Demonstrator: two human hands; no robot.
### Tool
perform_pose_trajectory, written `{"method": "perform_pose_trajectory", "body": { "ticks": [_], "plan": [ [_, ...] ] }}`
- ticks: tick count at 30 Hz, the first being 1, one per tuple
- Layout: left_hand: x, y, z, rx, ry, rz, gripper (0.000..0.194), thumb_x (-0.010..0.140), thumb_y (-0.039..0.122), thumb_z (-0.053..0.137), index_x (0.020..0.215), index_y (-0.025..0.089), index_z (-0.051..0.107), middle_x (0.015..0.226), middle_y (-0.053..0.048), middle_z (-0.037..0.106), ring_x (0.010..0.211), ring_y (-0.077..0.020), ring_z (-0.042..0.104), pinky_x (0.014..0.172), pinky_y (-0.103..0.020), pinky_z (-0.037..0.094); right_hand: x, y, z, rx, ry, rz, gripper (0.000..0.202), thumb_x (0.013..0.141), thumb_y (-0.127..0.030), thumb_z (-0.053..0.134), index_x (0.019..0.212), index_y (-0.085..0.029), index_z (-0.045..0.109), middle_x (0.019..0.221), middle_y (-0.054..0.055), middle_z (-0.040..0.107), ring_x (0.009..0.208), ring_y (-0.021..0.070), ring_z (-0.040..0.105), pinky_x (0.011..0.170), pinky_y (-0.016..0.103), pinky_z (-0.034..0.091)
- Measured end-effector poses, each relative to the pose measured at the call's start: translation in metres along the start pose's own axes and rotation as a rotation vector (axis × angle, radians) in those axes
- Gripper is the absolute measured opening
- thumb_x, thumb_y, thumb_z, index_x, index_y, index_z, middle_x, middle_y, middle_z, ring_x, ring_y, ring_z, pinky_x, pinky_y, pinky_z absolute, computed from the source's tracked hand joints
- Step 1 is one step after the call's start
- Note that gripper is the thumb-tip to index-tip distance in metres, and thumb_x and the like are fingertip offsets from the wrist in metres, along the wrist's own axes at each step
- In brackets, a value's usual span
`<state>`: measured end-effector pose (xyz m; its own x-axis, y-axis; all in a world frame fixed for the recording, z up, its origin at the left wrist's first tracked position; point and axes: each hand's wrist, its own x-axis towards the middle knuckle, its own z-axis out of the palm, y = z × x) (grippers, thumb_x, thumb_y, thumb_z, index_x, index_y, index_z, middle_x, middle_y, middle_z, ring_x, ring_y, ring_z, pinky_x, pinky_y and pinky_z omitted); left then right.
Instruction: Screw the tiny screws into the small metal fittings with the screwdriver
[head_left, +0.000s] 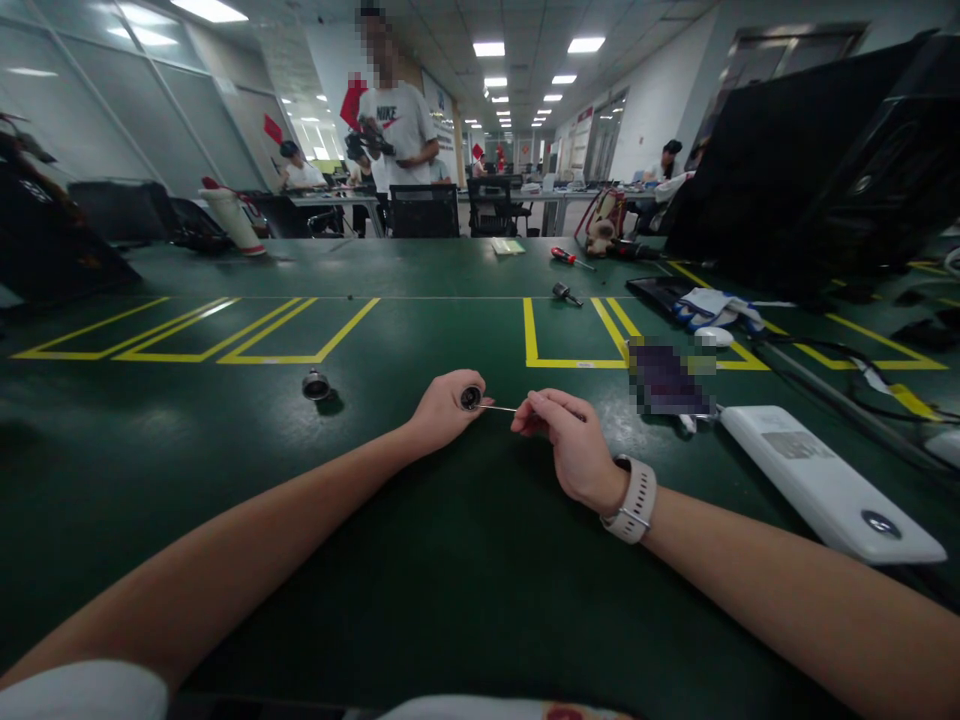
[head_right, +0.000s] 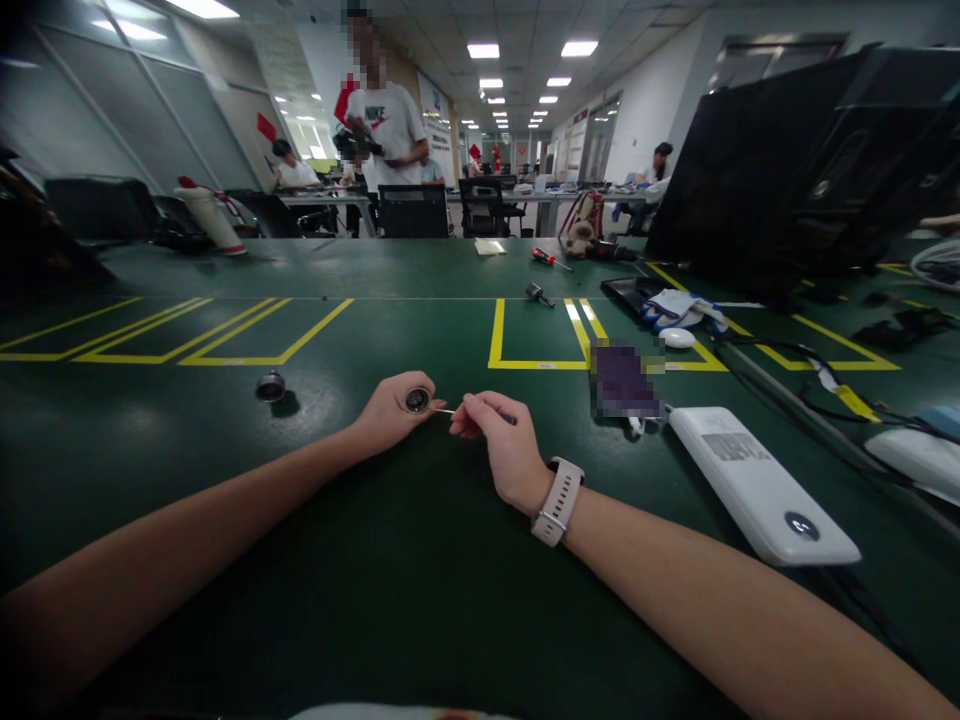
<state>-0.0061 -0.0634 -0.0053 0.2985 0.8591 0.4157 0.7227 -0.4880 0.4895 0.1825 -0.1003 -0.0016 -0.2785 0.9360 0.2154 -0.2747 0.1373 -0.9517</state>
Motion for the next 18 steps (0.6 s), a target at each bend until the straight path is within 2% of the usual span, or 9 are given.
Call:
{"method": "perform_pose_trajectory", "body": {
  "ticks": [7,18],
  "plan": [
    [0.0015,0.0010,0.0003,0.108,-0.063,0.066,0.013,0.076,0.022,0.059,0.067,0.016,0.052,0.068,0.001,0.053,0.064,-0.0134,0.050,0.059,-0.025,0.038,0.0017,0.0009,0.0025,-0.015,0.010,0.028,0.022,0.084,-0.032,0.054,0.070,-0.019,0.066,0.069,0.002,0.063,0.068,0.0149,0.055,0.066,0.030,0.041],
    [0.0018,0.0015,-0.0008,0.129,-0.055,0.011,0.015,0.076,0.023,0.062,0.068,0.016,0.051,0.069,0.001,0.053,0.065,-0.0138,0.051,0.059,-0.026,0.038,0.0025,0.0018,-0.0016,-0.041,0.094,0.014,0.028,0.082,-0.031,0.053,0.056,-0.020,0.059,0.056,-0.001,0.054,0.057,0.0144,0.050,0.060,0.031,0.037]
  ]
}}
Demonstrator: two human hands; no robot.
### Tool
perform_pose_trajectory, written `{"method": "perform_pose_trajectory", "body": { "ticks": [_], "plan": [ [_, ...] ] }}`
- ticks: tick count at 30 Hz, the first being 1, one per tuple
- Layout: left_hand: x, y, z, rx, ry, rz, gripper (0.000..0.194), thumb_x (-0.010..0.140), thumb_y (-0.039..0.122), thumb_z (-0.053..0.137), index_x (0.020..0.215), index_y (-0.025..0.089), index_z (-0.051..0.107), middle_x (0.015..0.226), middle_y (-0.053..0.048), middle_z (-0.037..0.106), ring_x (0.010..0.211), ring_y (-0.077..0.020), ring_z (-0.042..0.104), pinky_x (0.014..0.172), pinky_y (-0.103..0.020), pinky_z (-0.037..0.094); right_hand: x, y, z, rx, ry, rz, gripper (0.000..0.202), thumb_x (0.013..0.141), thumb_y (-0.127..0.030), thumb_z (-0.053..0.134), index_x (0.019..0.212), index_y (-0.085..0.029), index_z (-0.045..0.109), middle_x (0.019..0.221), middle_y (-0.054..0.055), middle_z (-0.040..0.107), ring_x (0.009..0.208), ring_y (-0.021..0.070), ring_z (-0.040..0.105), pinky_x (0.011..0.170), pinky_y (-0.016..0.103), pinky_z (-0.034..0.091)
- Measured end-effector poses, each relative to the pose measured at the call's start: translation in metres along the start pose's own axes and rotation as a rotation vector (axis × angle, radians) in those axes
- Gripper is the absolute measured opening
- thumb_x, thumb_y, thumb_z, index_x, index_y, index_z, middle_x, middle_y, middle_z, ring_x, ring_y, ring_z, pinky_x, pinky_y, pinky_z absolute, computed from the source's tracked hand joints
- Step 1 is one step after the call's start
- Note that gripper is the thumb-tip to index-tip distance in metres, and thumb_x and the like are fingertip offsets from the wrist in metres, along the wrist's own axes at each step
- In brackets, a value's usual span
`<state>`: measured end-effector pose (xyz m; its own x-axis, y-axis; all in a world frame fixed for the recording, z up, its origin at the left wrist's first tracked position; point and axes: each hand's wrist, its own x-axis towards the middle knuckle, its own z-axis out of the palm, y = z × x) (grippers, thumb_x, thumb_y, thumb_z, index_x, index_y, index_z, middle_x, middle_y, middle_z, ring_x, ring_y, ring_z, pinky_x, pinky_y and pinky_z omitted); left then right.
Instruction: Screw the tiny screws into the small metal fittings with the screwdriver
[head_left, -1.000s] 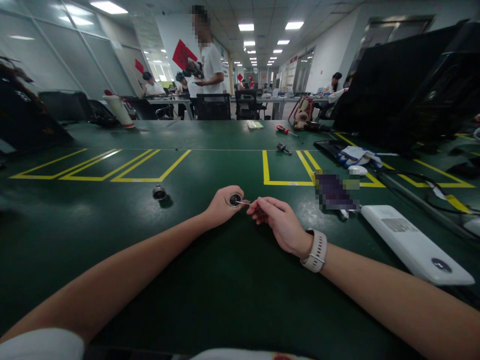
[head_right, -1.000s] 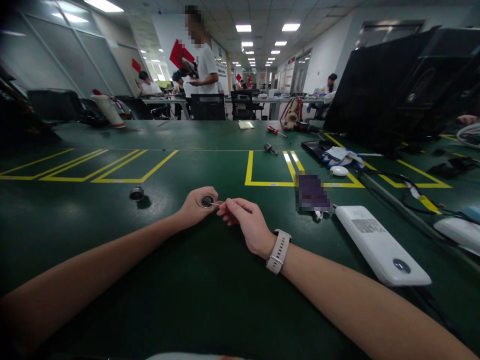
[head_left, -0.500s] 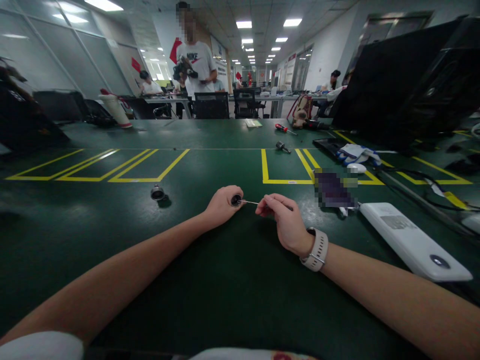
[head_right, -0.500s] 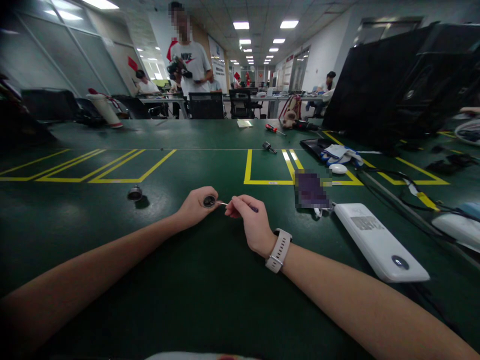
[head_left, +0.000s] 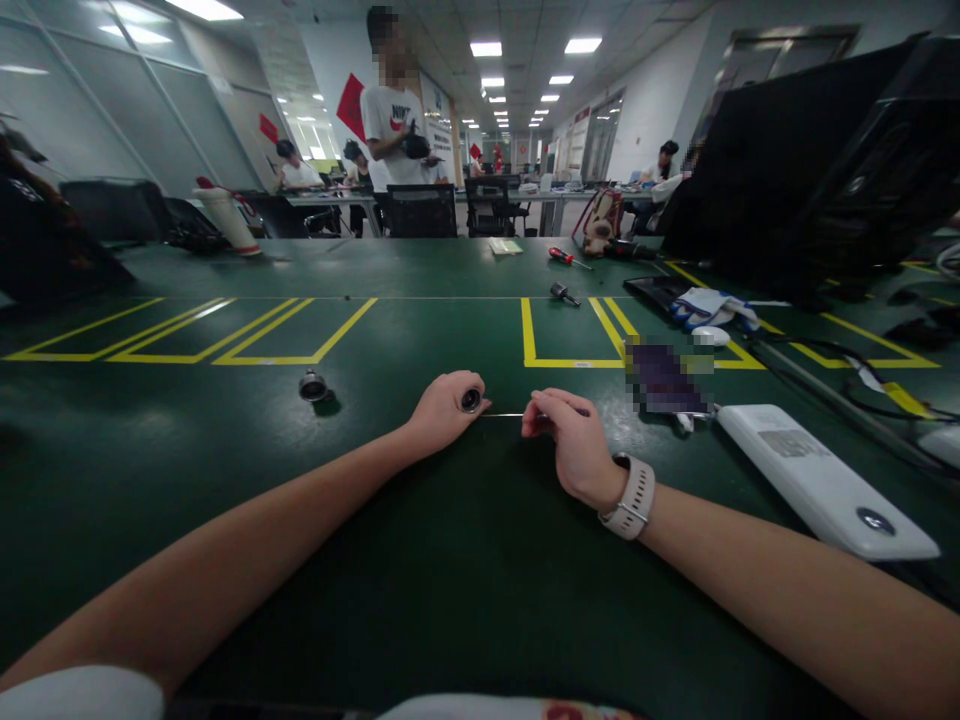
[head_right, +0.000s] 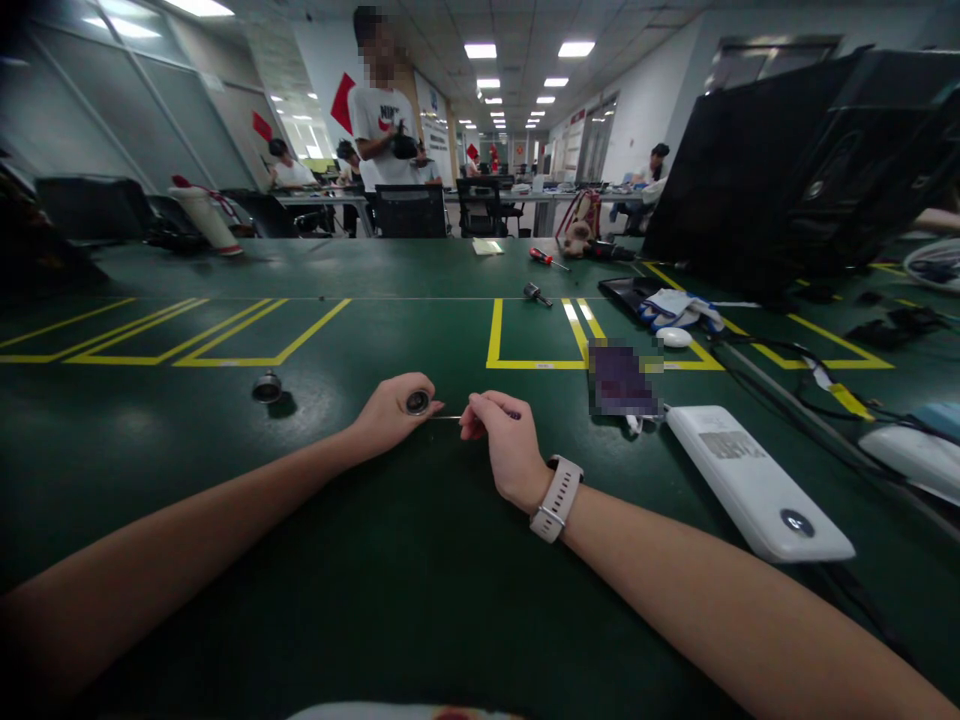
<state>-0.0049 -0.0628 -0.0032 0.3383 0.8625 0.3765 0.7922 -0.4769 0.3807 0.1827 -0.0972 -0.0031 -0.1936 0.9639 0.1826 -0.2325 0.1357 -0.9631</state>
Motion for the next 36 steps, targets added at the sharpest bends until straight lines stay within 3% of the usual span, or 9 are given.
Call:
{"method": "perform_pose_trajectory", "body": {
  "ticks": [5,9,15,22,25,29,32,36],
  "plan": [
    [0.000,0.000,0.001,-0.030,0.032,-0.018,0.015,0.076,0.024,0.062,0.069,0.016,0.052,0.069,0.001,0.054,0.063,-0.0133,0.051,0.058,-0.025,0.038,0.000,0.000,-0.001,-0.039,-0.013,0.034,0.028,0.082,-0.031,0.053,0.058,-0.020,0.059,0.057,-0.001,0.054,0.059,0.0147,0.050,0.061,0.031,0.037],
    [0.000,-0.001,0.001,-0.042,0.024,-0.016,0.014,0.076,0.022,0.061,0.067,0.016,0.051,0.067,0.001,0.053,0.062,-0.0130,0.050,0.056,-0.025,0.037,-0.001,-0.001,-0.001,-0.035,-0.034,-0.061,0.027,0.085,-0.034,0.051,0.063,-0.021,0.061,0.062,-0.001,0.056,0.063,0.0152,0.052,0.064,0.031,0.040],
    [-0.001,0.002,0.000,-0.026,0.030,0.014,0.010,0.075,0.020,0.057,0.067,0.016,0.051,0.066,0.001,0.053,0.063,-0.0133,0.050,0.056,-0.025,0.036,-0.006,-0.011,0.005,-0.362,-0.188,-0.204,0.025,0.089,-0.033,0.046,0.075,-0.021,0.063,0.076,0.002,0.060,0.075,0.0169,0.055,0.070,0.032,0.041],
    [-0.001,0.006,-0.001,0.037,-0.001,0.098,0.012,0.076,0.020,0.055,0.065,0.017,0.050,0.065,0.001,0.052,0.063,-0.0143,0.050,0.063,-0.029,0.037,-0.011,-0.017,0.013,-0.596,-0.177,-0.375,0.023,0.088,-0.030,0.048,0.072,-0.022,0.062,0.073,0.003,0.059,0.072,0.0181,0.050,0.069,0.034,0.035],
    [-0.002,0.006,-0.001,0.046,-0.008,0.124,0.012,0.077,0.020,0.055,0.067,0.017,0.050,0.066,0.001,0.053,0.065,-0.0144,0.050,0.065,-0.029,0.037,-0.007,-0.018,0.010,-0.465,-0.179,-0.246,0.024,0.087,-0.030,0.050,0.068,-0.021,0.062,0.070,0.002,0.058,0.071,0.0179,0.052,0.069,0.034,0.037],
    [-0.004,0.005,-0.001,0.017,-0.012,0.131,0.012,0.077,0.021,0.056,0.068,0.017,0.049,0.067,0.001,0.051,0.064,-0.0138,0.049,0.064,-0.028,0.037,0.003,-0.011,0.002,-0.063,-0.155,-0.022,0.026,0.085,-0.032,0.051,0.066,-0.019,0.063,0.068,0.001,0.058,0.070,0.0166,0.054,0.070,0.033,0.040],
    [-0.003,0.004,-0.001,-0.024,0.000,0.128,0.013,0.078,0.021,0.056,0.068,0.017,0.049,0.067,0.001,0.051,0.063,-0.0135,0.048,0.062,-0.027,0.037,0.007,-0.002,-0.001,0.110,-0.132,0.085,0.024,0.084,-0.034,0.053,0.068,-0.018,0.064,0.068,0.002,0.058,0.068,0.0153,0.052,0.067,0.031,0.040],
    [-0.003,0.005,-0.001,-0.012,0.004,0.112,0.013,0.078,0.023,0.056,0.068,0.017,0.050,0.067,0.001,0.052,0.064,-0.0139,0.049,0.061,-0.027,0.037,0.001,-0.002,0.001,0.007,-0.113,-0.003,0.025,0.086,-0.035,0.051,0.071,-0.020,0.064,0.070,0.002,0.059,0.070,0.0162,0.054,0.068,0.032,0.041]
  ]
}}
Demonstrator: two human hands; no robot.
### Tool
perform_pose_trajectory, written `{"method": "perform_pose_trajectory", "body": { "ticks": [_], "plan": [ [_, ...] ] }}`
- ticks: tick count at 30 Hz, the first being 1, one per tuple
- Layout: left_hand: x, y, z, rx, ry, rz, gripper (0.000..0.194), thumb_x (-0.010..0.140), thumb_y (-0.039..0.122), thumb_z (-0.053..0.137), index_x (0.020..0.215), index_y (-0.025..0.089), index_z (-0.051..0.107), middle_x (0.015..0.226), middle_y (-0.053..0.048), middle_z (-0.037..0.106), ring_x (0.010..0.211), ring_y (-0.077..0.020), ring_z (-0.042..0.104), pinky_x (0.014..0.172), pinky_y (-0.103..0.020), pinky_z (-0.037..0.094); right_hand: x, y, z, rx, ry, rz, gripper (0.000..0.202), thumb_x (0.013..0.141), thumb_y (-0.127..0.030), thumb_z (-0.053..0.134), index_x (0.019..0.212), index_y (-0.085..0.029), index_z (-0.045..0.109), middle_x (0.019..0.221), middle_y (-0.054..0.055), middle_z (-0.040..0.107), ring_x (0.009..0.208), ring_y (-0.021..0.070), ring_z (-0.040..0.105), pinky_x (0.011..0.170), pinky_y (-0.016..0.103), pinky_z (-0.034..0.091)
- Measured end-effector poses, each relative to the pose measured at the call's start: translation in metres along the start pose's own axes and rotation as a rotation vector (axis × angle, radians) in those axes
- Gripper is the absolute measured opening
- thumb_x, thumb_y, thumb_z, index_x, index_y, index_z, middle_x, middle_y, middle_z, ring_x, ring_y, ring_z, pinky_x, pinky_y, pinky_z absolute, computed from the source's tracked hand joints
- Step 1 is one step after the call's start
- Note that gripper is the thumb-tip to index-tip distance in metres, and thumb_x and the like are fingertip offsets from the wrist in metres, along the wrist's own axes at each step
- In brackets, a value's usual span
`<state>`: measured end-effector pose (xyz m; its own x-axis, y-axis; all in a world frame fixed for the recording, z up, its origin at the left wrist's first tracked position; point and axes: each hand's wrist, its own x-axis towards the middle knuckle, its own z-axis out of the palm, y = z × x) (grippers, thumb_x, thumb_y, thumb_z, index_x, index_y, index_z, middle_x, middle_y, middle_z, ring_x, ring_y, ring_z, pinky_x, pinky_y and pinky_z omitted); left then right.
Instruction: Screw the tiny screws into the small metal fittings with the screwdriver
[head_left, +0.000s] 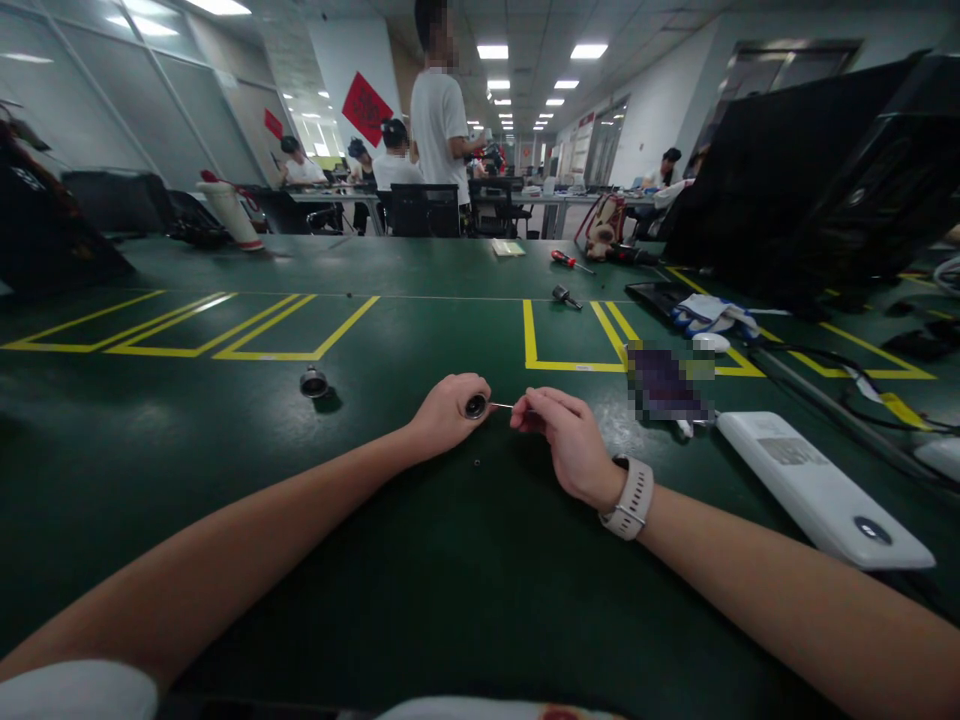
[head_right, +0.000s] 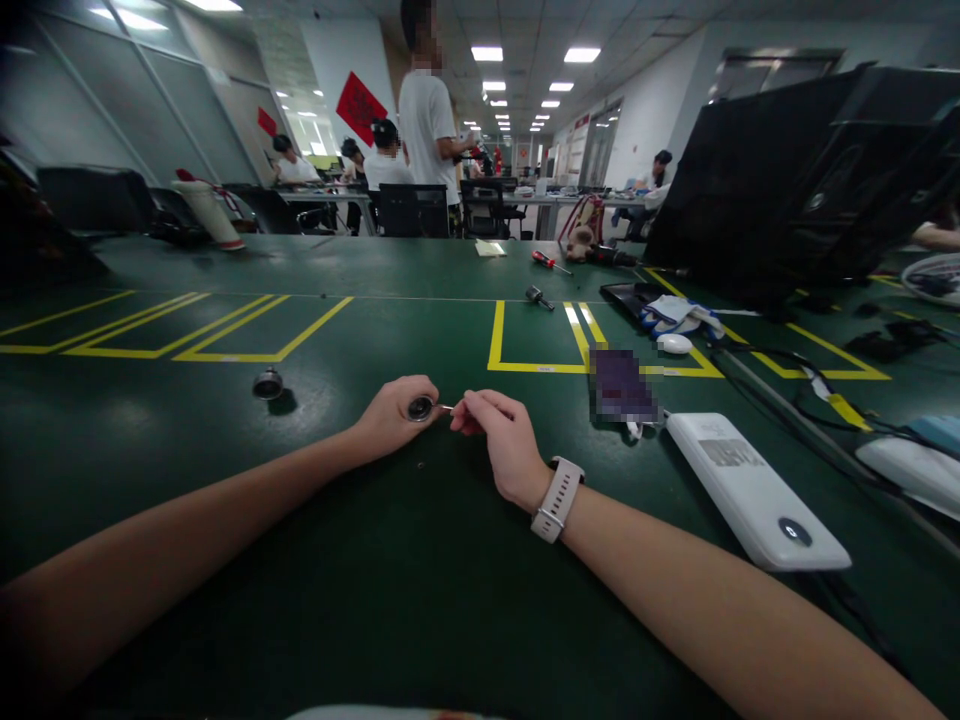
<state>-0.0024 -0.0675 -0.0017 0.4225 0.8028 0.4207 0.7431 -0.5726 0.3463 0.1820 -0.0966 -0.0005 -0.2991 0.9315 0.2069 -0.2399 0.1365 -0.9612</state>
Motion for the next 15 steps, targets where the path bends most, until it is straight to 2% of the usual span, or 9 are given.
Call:
{"method": "perform_pose_trajectory", "body": {
  "ticks": [4,6,9,12,15],
  "plan": [
    [0.000,0.002,0.000,0.053,-0.013,0.013,0.013,0.078,0.021,0.055,0.067,0.016,0.050,0.066,0.001,0.052,0.063,-0.0142,0.049,0.063,-0.028,0.036,-0.010,-0.010,0.007,-0.413,-0.023,-0.184,0.025,0.087,-0.031,0.049,0.069,-0.020,0.063,0.071,0.001,0.059,0.072,0.0166,0.054,0.070,0.032,0.039],
    [-0.001,0.002,0.000,0.071,-0.015,0.027,0.012,0.078,0.019,0.054,0.068,0.016,0.050,0.066,0.000,0.052,0.063,-0.0142,0.049,0.063,-0.028,0.036,-0.012,-0.012,0.009,-0.472,-0.043,-0.188,0.025,0.087,-0.029,0.049,0.069,-0.019,0.062,0.070,0.001,0.058,0.071,0.0161,0.054,0.068,0.032,0.038],
    [-0.001,0.001,0.000,0.070,-0.017,0.044,0.013,0.079,0.021,0.054,0.068,0.016,0.050,0.067,0.000,0.052,0.064,-0.0140,0.049,0.063,-0.028,0.036,-0.007,-0.009,0.006,-0.298,-0.049,-0.109,0.025,0.086,-0.029,0.050,0.066,-0.018,0.062,0.067,0.001,0.057,0.068,0.0154,0.053,0.066,0.030,0.039],
    [-0.001,0.000,-0.001,0.039,-0.021,0.041,0.013,0.079,0.020,0.055,0.068,0.016,0.049,0.066,0.001,0.051,0.063,-0.0132,0.048,0.063,-0.027,0.036,0.002,-0.003,0.001,0.005,-0.015,0.045,0.025,0.083,-0.031,0.053,0.064,-0.017,0.062,0.064,0.001,0.057,0.064,0.0140,0.052,0.063,0.029,0.039],
    [-0.001,0.000,-0.002,-0.014,-0.013,0.033,0.014,0.078,0.020,0.056,0.067,0.016,0.048,0.066,0.002,0.050,0.063,-0.0125,0.048,0.061,-0.026,0.037,0.007,0.002,-0.002,0.195,-0.011,0.177,0.024,0.081,-0.032,0.055,0.065,-0.016,0.062,0.065,0.001,0.058,0.061,0.0127,0.050,0.060,0.027,0.038]
  ]
}}
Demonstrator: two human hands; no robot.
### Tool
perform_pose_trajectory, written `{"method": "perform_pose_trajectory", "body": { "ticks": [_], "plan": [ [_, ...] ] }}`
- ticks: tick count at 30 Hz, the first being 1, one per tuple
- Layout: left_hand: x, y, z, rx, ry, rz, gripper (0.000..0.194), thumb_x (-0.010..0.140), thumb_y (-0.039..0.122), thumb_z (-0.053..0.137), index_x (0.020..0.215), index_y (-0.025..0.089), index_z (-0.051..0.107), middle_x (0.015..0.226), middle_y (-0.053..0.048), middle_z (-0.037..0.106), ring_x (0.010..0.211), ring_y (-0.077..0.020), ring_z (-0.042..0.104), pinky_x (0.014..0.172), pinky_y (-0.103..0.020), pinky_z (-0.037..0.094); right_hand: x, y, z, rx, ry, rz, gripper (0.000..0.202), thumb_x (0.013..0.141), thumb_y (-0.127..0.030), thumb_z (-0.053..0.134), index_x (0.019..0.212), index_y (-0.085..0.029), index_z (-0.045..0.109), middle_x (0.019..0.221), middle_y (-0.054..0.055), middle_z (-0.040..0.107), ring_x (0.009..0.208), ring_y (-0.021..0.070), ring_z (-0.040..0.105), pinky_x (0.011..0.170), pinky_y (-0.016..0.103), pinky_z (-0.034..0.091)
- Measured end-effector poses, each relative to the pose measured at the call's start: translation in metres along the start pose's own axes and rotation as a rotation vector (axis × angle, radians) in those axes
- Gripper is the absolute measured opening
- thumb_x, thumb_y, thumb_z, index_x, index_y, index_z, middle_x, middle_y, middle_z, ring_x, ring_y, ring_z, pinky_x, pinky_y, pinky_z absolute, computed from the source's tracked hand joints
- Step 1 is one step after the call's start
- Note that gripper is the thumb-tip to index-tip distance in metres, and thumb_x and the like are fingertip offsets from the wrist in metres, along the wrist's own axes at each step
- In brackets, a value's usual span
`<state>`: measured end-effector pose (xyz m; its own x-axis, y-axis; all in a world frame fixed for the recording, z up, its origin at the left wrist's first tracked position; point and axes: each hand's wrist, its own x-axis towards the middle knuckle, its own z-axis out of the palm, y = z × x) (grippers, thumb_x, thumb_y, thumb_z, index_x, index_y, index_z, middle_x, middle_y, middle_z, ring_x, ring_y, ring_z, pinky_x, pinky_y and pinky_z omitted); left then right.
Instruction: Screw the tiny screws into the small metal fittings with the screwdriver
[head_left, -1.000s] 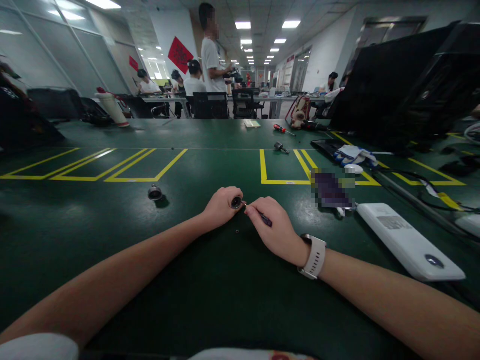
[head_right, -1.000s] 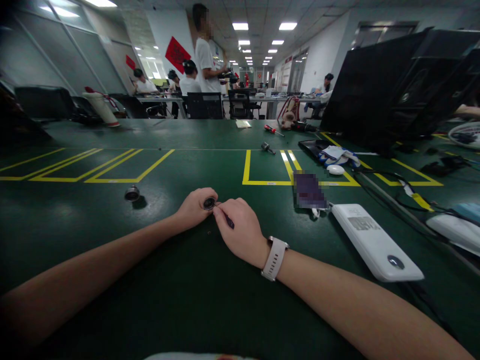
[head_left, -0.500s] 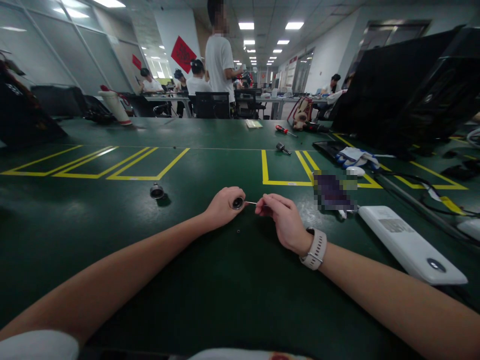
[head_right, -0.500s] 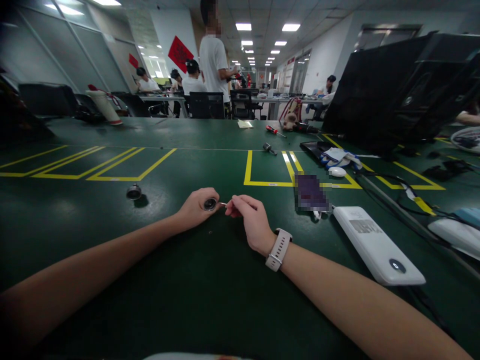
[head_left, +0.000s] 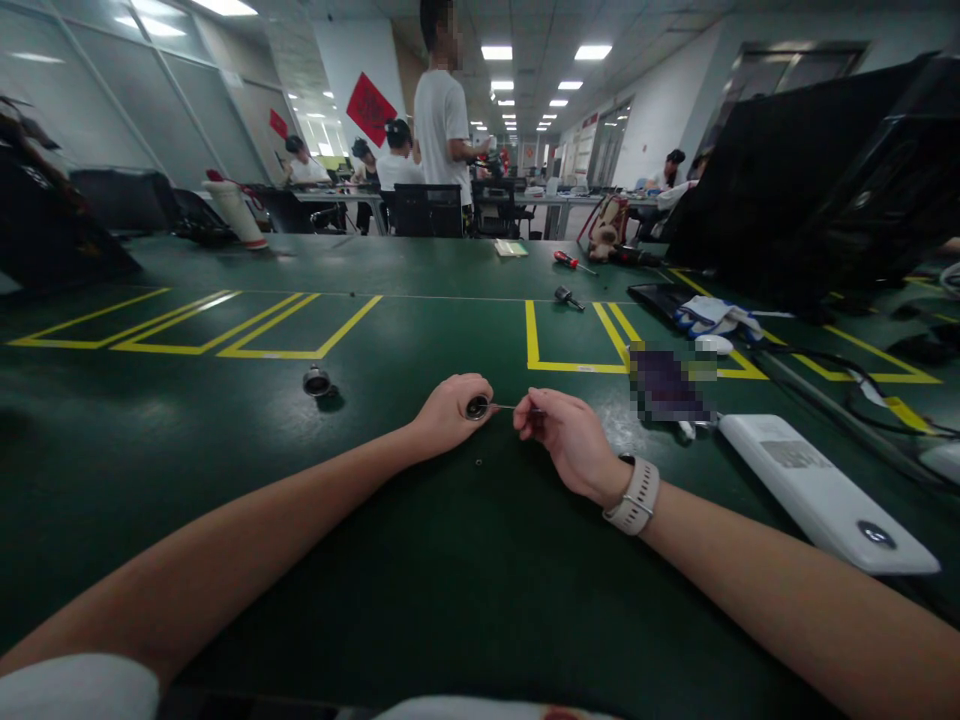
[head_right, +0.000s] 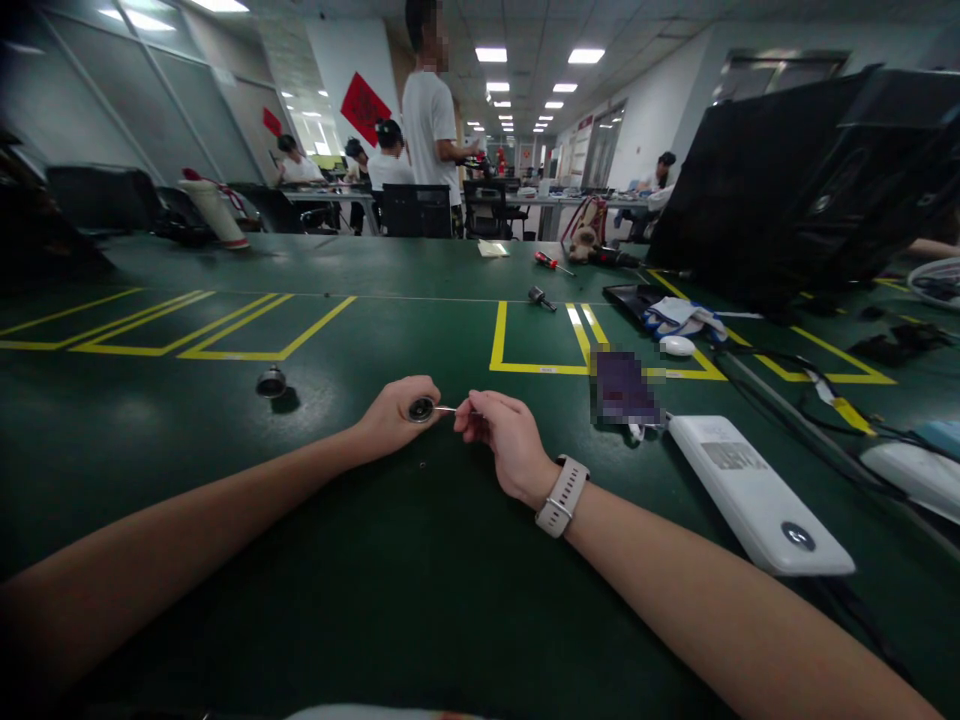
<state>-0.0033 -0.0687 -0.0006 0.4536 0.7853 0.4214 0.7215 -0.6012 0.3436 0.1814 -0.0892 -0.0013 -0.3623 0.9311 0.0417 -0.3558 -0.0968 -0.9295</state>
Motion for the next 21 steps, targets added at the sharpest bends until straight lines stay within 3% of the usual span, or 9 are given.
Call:
{"method": "perform_pose_trajectory", "body": {
  "ticks": [4,8,12,18,21],
  "plan": [
    [0.000,0.000,0.001,-0.011,0.002,0.002,0.014,0.078,0.020,0.056,0.067,0.016,0.048,0.067,0.001,0.051,0.063,-0.0124,0.048,0.061,-0.026,0.037,-0.002,0.003,-0.001,0.008,0.002,-0.048,0.025,0.083,-0.034,0.055,0.067,-0.017,0.063,0.066,0.002,0.059,0.063,0.0131,0.051,0.061,0.027,0.039],
    [0.000,-0.001,0.002,0.053,0.008,-0.018,0.013,0.078,0.021,0.057,0.068,0.016,0.050,0.068,0.001,0.052,0.064,-0.0132,0.049,0.062,-0.027,0.036,-0.010,0.000,0.004,-0.290,0.019,-0.241,0.025,0.086,-0.033,0.051,0.070,-0.018,0.064,0.068,0.001,0.059,0.069,0.0146,0.053,0.065,0.029,0.040],
    [0.000,-0.002,0.003,0.096,0.013,0.005,0.013,0.080,0.021,0.055,0.068,0.016,0.050,0.067,0.001,0.053,0.064,-0.0134,0.049,0.064,-0.028,0.036,-0.013,-0.003,0.006,-0.477,-0.014,-0.277,0.027,0.087,-0.031,0.049,0.068,-0.018,0.063,0.068,0.000,0.058,0.069,0.0145,0.053,0.066,0.030,0.040],
    [-0.001,-0.002,0.002,-0.010,0.029,0.013,0.014,0.079,0.021,0.056,0.067,0.016,0.049,0.067,0.001,0.050,0.062,-0.0122,0.048,0.060,-0.026,0.036,-0.003,0.000,0.001,-0.080,-0.015,-0.083,0.026,0.084,-0.031,0.052,0.066,-0.017,0.062,0.067,0.001,0.058,0.064,0.0132,0.052,0.063,0.028,0.039],
    [-0.001,-0.002,0.002,-0.087,0.031,0.016,0.016,0.078,0.021,0.056,0.066,0.016,0.047,0.065,0.002,0.048,0.060,-0.0109,0.046,0.057,-0.024,0.036,-0.002,0.001,0.000,0.012,-0.015,-0.011,0.024,0.083,-0.032,0.053,0.067,-0.016,0.063,0.067,0.002,0.059,0.062,0.0127,0.051,0.061,0.028,0.038]
  ]
}}
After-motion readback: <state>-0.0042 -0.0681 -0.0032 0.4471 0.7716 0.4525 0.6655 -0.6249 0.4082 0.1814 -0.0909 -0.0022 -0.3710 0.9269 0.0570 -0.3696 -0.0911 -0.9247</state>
